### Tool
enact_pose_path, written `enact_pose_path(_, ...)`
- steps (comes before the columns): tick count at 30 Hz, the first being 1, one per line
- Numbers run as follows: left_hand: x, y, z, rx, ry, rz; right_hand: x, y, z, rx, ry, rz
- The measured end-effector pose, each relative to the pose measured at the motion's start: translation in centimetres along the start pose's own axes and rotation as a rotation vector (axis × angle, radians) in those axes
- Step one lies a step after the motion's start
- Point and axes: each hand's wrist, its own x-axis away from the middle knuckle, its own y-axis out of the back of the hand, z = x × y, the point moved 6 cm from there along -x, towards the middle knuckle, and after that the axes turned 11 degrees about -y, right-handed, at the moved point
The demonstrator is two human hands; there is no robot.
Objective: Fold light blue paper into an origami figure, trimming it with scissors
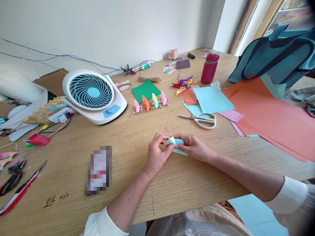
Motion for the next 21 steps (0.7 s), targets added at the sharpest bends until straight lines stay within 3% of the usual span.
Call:
enact_pose_path(8,0.0,0.6,-2.1,-0.039,-0.153,-0.034,0.9,-0.3,1.0,0.128,0.057,-0.047)
enact_pose_path(21,0.2,0.5,-2.5,-0.035,-0.147,-0.076,1.3,-0.1,1.1,0.155,0.081,-0.148)
